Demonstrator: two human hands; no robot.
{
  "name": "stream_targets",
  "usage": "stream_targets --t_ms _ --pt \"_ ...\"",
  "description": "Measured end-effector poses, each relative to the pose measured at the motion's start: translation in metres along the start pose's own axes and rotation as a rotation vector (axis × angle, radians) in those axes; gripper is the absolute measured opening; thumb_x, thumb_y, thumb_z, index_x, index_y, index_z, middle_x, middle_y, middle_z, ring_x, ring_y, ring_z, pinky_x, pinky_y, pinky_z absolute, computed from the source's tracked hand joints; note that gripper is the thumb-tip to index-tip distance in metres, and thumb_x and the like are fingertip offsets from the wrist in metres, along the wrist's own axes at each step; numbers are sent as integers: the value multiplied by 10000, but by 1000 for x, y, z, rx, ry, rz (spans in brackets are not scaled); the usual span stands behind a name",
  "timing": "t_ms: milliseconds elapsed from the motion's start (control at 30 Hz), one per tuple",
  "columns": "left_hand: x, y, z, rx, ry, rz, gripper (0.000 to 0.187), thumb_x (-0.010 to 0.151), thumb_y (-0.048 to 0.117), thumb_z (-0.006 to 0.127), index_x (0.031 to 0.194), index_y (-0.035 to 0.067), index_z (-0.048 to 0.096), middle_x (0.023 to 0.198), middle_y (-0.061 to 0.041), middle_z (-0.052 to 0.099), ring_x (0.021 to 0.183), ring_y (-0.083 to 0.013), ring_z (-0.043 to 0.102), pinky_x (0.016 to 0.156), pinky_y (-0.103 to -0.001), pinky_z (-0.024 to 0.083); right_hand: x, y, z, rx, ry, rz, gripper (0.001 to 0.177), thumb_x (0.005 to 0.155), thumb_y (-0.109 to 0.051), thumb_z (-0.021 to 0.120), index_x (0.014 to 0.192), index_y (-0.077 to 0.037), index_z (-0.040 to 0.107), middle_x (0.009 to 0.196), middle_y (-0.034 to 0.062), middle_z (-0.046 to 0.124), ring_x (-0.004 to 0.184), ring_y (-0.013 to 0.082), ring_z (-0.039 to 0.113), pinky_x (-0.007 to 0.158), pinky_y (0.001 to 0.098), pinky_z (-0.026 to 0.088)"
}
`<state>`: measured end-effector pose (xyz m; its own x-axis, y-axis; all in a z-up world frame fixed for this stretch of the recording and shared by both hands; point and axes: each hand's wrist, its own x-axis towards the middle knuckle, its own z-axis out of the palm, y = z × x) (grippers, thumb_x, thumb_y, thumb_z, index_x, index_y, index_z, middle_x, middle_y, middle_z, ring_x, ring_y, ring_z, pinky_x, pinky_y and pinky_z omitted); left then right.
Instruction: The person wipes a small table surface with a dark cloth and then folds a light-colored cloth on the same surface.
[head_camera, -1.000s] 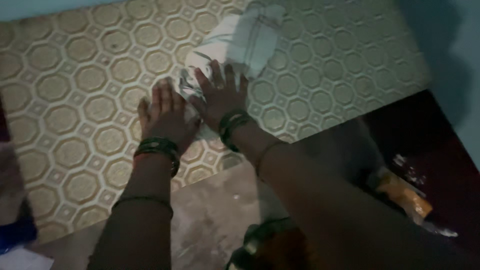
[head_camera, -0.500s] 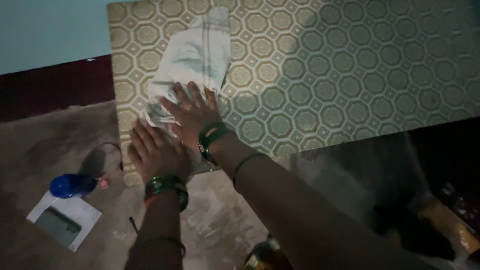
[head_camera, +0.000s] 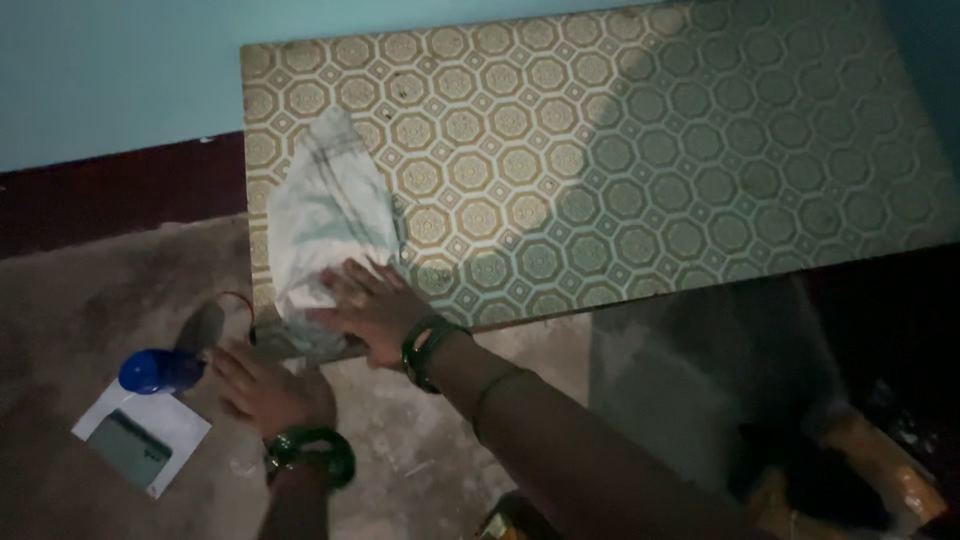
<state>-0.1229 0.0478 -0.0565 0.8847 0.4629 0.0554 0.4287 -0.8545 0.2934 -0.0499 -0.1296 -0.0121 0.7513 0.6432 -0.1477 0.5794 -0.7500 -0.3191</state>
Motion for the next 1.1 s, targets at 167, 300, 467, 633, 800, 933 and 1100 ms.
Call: stream_targets --t_ms 167,300,467,633,800,933,1100 --pt "59 21 -5 114 -261 137 963 891 500 621 1656 105 192 1710 -255 99 1591 -429 53 1206 -654 143 23 51 30 132 708 154 878 851 -565 748 1582 -251 378 1675 176 237 1561 450 185 1224 692 172" --pt "73 71 -1 224 -399 96 1092 808 653 637 1638 132 155 1641 -331 32 1534 -491 31 1197 -609 142 17 131 -6 -223 560 692 797 884 -682 598 1539 -304 346 1667 160 204 1534 428 167 1179 726 143" --pt "85 81 -7 61 -516 -20 969 910 672 507 1616 103 165 1651 -319 32 1533 -480 25 1216 -556 175 47 156 -40 11 327 904 792 975 -629 508 1628 -269 239 1703 166 76 1545 465 77 1202 649 121" --pt "136 43 -17 -94 -525 63 678 1119 524 271 1386 -4 603 1443 -331 588 1356 -455 569 1169 -516 404 123 74 -26 -85 72 459 716 890 -389 575 1566 -378 343 1709 129 130 1550 385 129 1179 585 164" --pt "89 0 -19 -511 -296 -233 693 941 512 454 1424 15 436 1276 -269 634 1169 -452 620 990 -522 472 109 -35 8 21 143 130 479 984 -400 544 1454 -307 527 1692 22 267 1567 325 175 1215 669 91" --pt "42 -10 -13 -528 -229 -218 551 1033 408 421 1264 -60 599 1235 -314 704 1168 -483 666 1035 -543 498 58 -73 17 -37 17 -20 459 958 -343 538 1414 -304 549 1682 55 253 1577 332 153 1219 631 102" --pt "3 22 -26 -477 -144 -250 752 1027 475 447 1464 -127 339 1465 -370 411 1320 -512 443 1075 -523 376 39 -43 44 41 151 -219 603 934 -327 552 1513 -176 474 1639 78 319 1538 328 226 1230 524 196"
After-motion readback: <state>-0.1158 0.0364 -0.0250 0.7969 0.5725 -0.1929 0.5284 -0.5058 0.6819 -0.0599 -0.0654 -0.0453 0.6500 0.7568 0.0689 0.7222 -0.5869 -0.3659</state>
